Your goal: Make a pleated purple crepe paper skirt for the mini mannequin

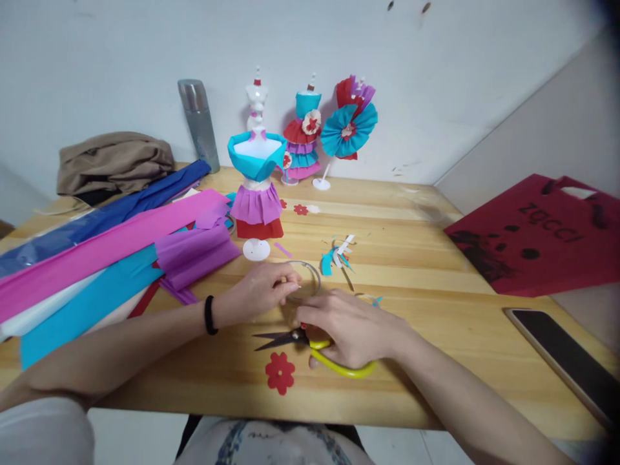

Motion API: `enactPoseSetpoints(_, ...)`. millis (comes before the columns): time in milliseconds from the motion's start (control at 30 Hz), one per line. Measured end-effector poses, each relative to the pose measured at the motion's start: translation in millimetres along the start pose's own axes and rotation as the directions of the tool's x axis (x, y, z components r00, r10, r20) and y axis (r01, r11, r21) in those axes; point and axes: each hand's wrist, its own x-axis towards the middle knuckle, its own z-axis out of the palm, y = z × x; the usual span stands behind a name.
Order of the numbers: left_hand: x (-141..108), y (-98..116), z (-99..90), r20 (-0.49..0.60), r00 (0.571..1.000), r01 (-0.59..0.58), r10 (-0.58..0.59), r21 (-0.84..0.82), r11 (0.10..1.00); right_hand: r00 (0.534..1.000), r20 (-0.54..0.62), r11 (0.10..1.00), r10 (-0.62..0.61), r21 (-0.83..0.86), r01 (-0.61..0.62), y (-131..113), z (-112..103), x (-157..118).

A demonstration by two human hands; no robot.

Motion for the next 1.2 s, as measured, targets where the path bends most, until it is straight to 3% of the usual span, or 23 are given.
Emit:
enactPoseSetpoints(133,1,10,-5.8,-0.095,0.993,0.052,-0.068,-0.166,0.985,0.999,-0.01,0.981,0.049,-0.188,-0.05,-1,0,1)
enactPoseSetpoints(267,1,26,-13.9,-0.164,0.984,0.016,-0.072,-0.323,0.946,0.992,-0.113,0.994,0.049,-0.087,-0.059,-3,-6,-6)
enactPoseSetpoints(333,1,30,-16.1,-0.185,0.98,0.006,-0.071,-0.328,0.945,0.966,-0.247,0.997,0.08,0.0,-0.082,-5,-9,-8)
enactPoseSetpoints(400,1,32,-16.5,-0.192,0.98,-0.005,-0.058,-0.314,0.949,0.871,-0.465,0.987,0.157,0.107,-0.121,-7,-12,-6)
enactPoseSetpoints(467,2,33,-15.8,-0.19,0.981,-0.019,-0.039,-0.297,0.955,0.727,-0.65,0.974,0.219,0.189,-0.124,-10,-15,-1)
enactPoseSetpoints(500,2,33,-15.4,-0.191,0.981,-0.027,-0.03,-0.286,0.958,0.675,-0.703,0.973,0.223,0.202,-0.112,-12,-18,2)
enactPoseSetpoints(533,2,33,-15.1,-0.191,0.981,-0.036,-0.017,-0.274,0.961,0.652,-0.729,0.976,0.208,0.195,-0.094,-14,-20,6)
enactPoseSetpoints(733,0,37,-17.5,-0.177,0.984,-0.049,0.007,-0.236,0.971,0.719,-0.692,0.997,0.067,0.029,-0.064,-20,-33,20)
enactPoseSetpoints(900,-2,39,-21.6,-0.184,0.983,-0.041,-0.007,-0.259,0.965,0.719,-0.695,0.995,0.005,-0.067,-0.072,-23,-42,27)
enactPoseSetpoints(1067,-7,56,-29.7,-0.278,0.96,-0.073,-0.021,-0.325,0.943,0.617,-0.787,0.993,0.013,-0.06,-0.098,-28,-51,38)
enactPoseSetpoints(1200,-13,72,-43.0,-0.479,0.877,-0.165,0.02,-0.261,0.951,0.517,-0.855,0.991,0.045,-0.029,-0.134,-27,-55,44)
